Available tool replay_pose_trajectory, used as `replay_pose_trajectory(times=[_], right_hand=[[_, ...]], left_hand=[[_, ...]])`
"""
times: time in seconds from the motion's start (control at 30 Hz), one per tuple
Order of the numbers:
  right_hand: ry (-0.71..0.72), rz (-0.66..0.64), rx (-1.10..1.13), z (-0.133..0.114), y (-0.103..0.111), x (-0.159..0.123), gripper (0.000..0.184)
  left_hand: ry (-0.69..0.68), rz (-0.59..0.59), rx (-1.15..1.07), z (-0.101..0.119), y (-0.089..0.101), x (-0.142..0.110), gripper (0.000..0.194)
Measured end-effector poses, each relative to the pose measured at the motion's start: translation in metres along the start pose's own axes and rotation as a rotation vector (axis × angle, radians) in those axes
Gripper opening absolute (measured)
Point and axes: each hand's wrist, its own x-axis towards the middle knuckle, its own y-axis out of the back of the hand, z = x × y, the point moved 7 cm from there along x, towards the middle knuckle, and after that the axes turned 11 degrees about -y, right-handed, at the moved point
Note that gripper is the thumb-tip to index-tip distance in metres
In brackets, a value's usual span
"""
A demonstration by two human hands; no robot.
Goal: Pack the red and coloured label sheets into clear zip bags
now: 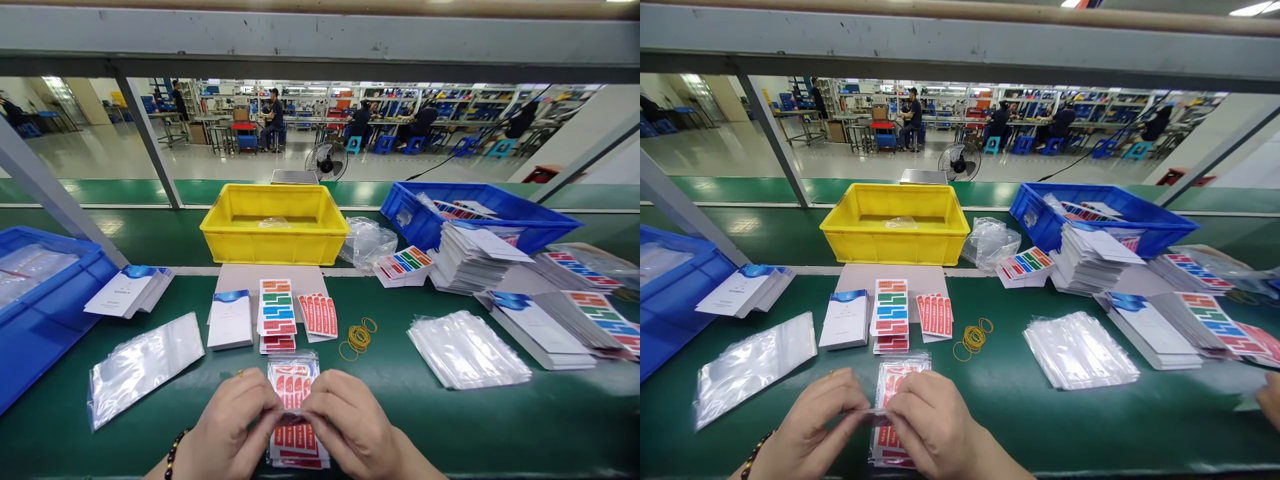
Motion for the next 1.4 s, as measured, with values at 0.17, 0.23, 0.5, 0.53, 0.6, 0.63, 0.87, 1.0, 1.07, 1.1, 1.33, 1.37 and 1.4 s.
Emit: replay_pose_trajectory(times=[0.17,0.23,0.5,0.53,0.6,0.63,0.87,1.0,1.07,1.1,1.33,1.37,1.4], right_hand=[[0.035,-0.006,-0.022,-0.003,-0.006,-0.002,0.016],[0.047,-0.011,-0.018,-0.005,-0.008,-0.002,0.015],[0.06,0.007,-0.039,-0.007,-0.012,-0.006,0.016],[0.051,-0.001,-0.042,-0.007,-0.012,-0.007,0.016],[0.033,-0.016,-0.046,-0.005,-0.012,-0.007,0.017],[0.027,-0.021,-0.048,-0.004,-0.013,-0.008,0.017],[0.011,-0.025,-0.053,-0.002,-0.016,-0.009,0.018],[0.015,-0.024,-0.057,-0.004,-0.016,-0.009,0.018],[0.006,-0.012,-0.057,-0.004,-0.015,-0.009,0.02],[0.004,-0.009,-0.057,-0.004,-0.014,-0.008,0.02],[0.027,-0.003,-0.063,-0.004,-0.018,-0.01,0.019],[0.021,-0.002,-0.06,-0.003,-0.018,-0.01,0.019],[0.013,-0.003,-0.055,-0.003,-0.016,-0.01,0.02]], left_hand=[[-0.083,0.017,0.043,0.008,-0.002,0.006,0.015],[-0.1,0.038,0.059,0.011,-0.001,0.009,0.016],[0.035,-0.021,-0.058,0.004,-0.007,0.007,0.009],[0.044,-0.03,-0.064,0.002,-0.008,0.006,0.01],[0.032,-0.032,-0.062,0.002,-0.009,0.006,0.015],[0.019,-0.036,-0.058,0.002,-0.009,0.006,0.016],[-0.035,-0.026,0.001,0.006,-0.009,0.009,0.016],[-0.016,-0.019,-0.017,0.006,-0.008,0.009,0.017],[0.027,-0.034,-0.053,0.003,-0.009,0.008,0.015],[0.047,-0.043,-0.068,0.002,-0.009,0.008,0.013],[0.029,-0.03,-0.039,0.005,-0.009,0.013,0.018],[0.039,-0.037,-0.047,0.004,-0.009,0.012,0.017],[0.057,-0.049,-0.057,0.002,-0.01,0.01,0.015]])
